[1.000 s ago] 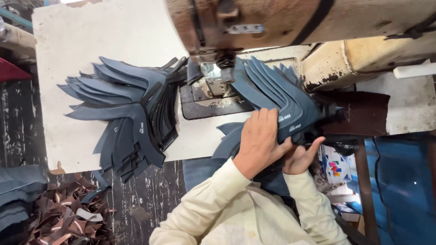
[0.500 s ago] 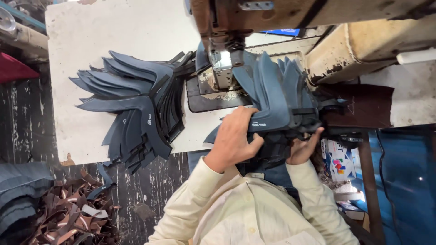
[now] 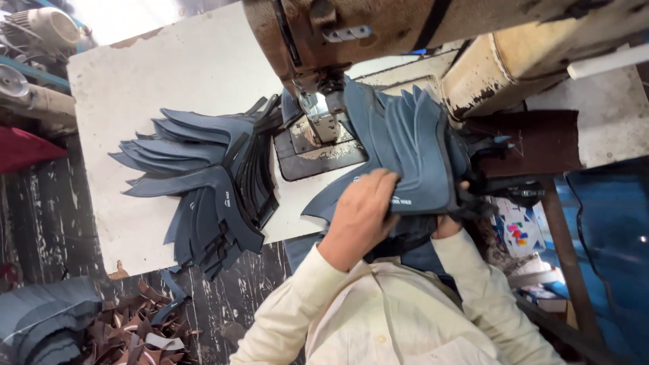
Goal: Stitching shoe upper components using an industrial sewing machine.
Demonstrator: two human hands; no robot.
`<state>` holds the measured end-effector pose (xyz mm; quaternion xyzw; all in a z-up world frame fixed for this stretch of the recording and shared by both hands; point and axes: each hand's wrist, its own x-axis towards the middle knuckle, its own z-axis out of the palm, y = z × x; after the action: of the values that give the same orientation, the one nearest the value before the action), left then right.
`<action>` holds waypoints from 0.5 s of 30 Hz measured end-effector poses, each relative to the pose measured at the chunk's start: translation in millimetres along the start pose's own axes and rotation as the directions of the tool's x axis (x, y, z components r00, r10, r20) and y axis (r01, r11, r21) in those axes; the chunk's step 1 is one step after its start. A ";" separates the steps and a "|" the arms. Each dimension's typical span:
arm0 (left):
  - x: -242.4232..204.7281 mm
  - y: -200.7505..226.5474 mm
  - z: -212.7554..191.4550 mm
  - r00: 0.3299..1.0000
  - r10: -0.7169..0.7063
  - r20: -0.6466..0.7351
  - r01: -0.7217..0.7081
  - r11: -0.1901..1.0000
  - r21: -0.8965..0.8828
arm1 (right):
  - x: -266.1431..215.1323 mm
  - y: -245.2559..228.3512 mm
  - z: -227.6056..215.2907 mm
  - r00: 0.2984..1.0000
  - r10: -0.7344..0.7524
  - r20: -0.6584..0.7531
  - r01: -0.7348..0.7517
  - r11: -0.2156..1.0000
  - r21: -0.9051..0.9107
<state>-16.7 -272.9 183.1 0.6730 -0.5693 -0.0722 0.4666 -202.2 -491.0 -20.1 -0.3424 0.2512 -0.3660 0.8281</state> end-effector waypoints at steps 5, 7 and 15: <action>16.1 -13.4 2.4 0.993 -0.042 -0.110 0.077 0.940 0.332 | 10.2 0.0 -24.1 0.934 0.305 0.186 -0.331 0.935 0.129; 13.4 -17.1 10.0 0.992 -0.116 -0.047 0.125 0.944 0.304 | 0.1 -16.8 18.8 0.938 0.309 0.155 -0.326 0.941 0.096; 13.4 8.2 25.2 0.949 -0.220 -0.227 0.198 0.973 -0.116 | -16.6 0.1 46.0 0.906 -0.205 0.370 0.407 0.658 -0.633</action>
<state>-33.7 -297.2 180.8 0.7111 -0.4309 -0.0660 0.5516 -181.5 -460.4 12.0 -0.7121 0.1947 -0.3297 0.5884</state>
